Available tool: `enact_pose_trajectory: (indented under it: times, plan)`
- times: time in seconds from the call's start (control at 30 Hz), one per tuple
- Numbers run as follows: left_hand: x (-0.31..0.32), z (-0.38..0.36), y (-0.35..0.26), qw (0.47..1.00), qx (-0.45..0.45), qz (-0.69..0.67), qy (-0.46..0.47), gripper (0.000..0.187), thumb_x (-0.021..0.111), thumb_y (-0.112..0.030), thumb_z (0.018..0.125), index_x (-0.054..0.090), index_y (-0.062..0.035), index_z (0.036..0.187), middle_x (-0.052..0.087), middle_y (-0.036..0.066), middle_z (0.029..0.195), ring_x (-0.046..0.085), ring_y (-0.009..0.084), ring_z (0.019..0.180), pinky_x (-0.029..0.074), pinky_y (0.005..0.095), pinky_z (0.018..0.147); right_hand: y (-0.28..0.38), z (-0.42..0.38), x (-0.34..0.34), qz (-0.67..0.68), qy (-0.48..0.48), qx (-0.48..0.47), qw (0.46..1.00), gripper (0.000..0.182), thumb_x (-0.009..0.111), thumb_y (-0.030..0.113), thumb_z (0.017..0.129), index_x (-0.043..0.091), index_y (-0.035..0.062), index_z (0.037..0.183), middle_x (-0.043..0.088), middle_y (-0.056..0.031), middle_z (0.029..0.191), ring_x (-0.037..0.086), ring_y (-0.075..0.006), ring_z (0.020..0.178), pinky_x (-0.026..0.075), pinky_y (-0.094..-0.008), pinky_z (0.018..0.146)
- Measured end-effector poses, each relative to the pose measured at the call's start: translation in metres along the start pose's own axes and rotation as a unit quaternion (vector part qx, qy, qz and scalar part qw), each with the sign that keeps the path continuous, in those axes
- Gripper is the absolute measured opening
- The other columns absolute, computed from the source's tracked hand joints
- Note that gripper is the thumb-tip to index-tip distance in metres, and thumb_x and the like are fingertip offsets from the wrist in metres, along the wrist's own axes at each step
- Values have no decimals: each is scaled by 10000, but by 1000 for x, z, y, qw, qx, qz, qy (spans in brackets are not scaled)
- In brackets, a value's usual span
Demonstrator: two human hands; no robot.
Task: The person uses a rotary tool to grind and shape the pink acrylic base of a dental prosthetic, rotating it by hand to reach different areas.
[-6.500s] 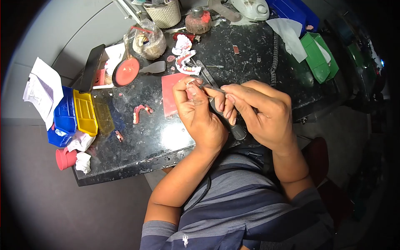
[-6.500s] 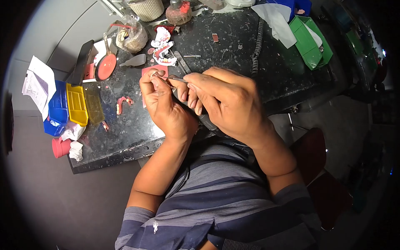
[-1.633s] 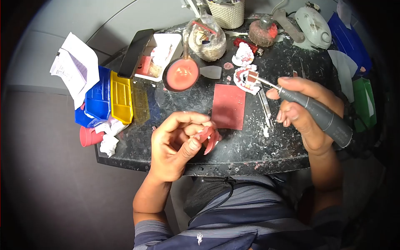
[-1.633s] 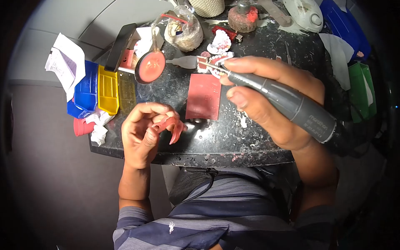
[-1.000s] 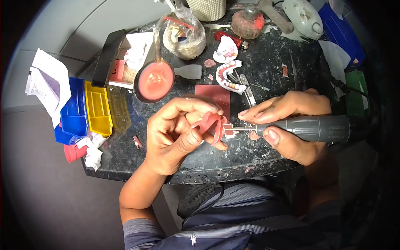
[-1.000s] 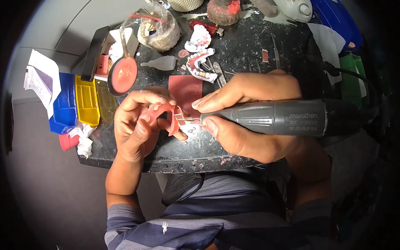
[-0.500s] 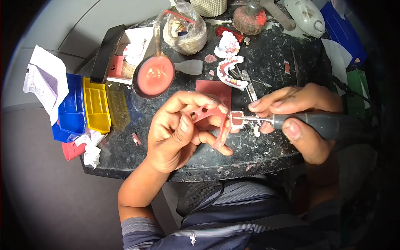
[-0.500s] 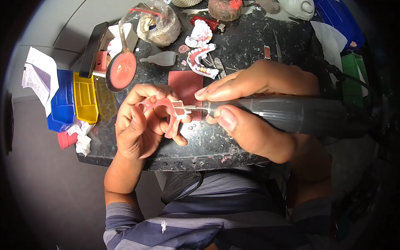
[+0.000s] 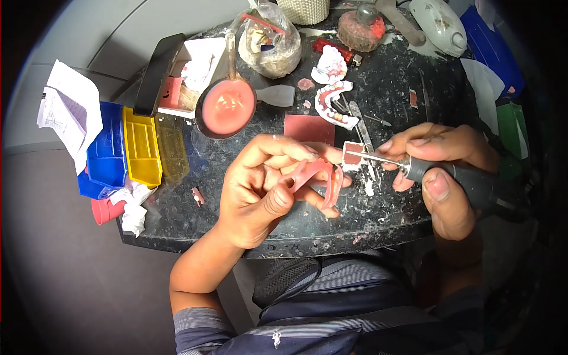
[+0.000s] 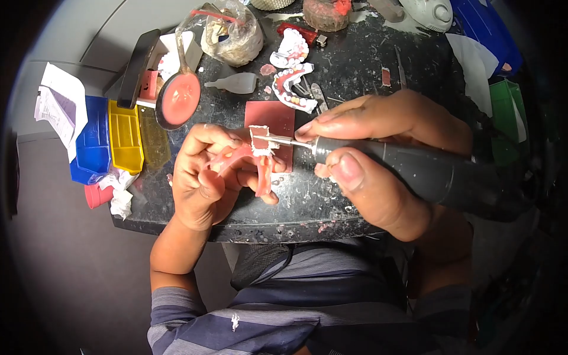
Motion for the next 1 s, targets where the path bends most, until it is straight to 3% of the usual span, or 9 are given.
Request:
enact_pose_trajectory:
  times: [0.13, 0.23, 0.33, 0.67, 0.73, 0.77, 0.83, 1.0]
  plan:
    - [-3, -2, -2, 998, 37, 46, -15, 442, 704, -189, 981, 488, 11, 1310, 538, 327, 1381, 662, 348, 1153, 628, 477, 888, 7, 0, 9, 4, 55, -31, 998, 284, 629, 237, 992, 557, 16, 1155, 671, -274, 1051, 682, -248, 906, 571, -359, 783]
    - [0, -1, -8, 995, 79, 61, -14, 429, 738, -117, 946, 502, -3, 1287, 516, 348, 1394, 661, 320, 1153, 595, 469, 940, 10, -1, 23, -48, 117, -40, 991, 262, 644, 146, 979, 556, -9, 1171, 681, -323, 1102, 703, -203, 809, 595, -337, 769]
    - [1, 0, -11, 991, 105, 82, 11, 404, 727, -92, 949, 506, -11, 1277, 518, 356, 1384, 660, 320, 1155, 594, 471, 941, 10, 1, 28, -53, 135, -90, 985, 262, 642, 103, 968, 562, -27, 1180, 689, -331, 1083, 728, -231, 821, 612, -347, 756]
    - [0, -1, -11, 990, 105, 90, -3, 380, 721, -69, 948, 510, -22, 1261, 515, 360, 1385, 652, 330, 1170, 593, 464, 934, 3, -2, 26, -24, 91, -39, 995, 229, 634, 82, 971, 571, -38, 1154, 695, -309, 1083, 725, -289, 979, 620, -374, 787]
    - [-4, -1, -9, 987, 88, 127, -32, 433, 732, -221, 965, 482, -44, 1271, 532, 352, 1348, 651, 389, 1137, 597, 506, 873, 3, -1, 27, -26, 95, -40, 994, 233, 636, 82, 968, 570, -37, 1157, 693, -314, 1085, 727, -287, 971, 620, -373, 783]
    - [-4, -1, -9, 987, 88, 127, -33, 433, 732, -221, 965, 482, -44, 1271, 532, 352, 1348, 651, 389, 1137, 597, 506, 873, 2, -1, 28, -29, 98, -40, 994, 238, 638, 83, 964, 569, -35, 1160, 691, -318, 1086, 729, -285, 963, 621, -372, 778]
    - [0, 0, -12, 991, 111, 81, -8, 393, 729, -73, 944, 510, -14, 1265, 550, 347, 1351, 633, 335, 1193, 589, 473, 928, 1, -2, 30, -34, 105, -60, 992, 247, 639, 79, 962, 565, -34, 1169, 689, -323, 1085, 732, -281, 939, 621, -370, 773]
    - [-2, 0, -13, 988, 120, 98, -8, 389, 735, -73, 940, 520, -9, 1258, 567, 342, 1328, 634, 335, 1184, 562, 466, 950, 12, 0, 38, -31, 163, -132, 977, 263, 635, 55, 956, 559, -34, 1192, 683, -334, 1088, 740, -265, 867, 621, -364, 767]
Point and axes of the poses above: each hand's wrist, its own z-axis towards the middle knuckle, its own x-axis out of the palm, y = z × x, the point moved 10 cm from there along z, towards the middle knuckle
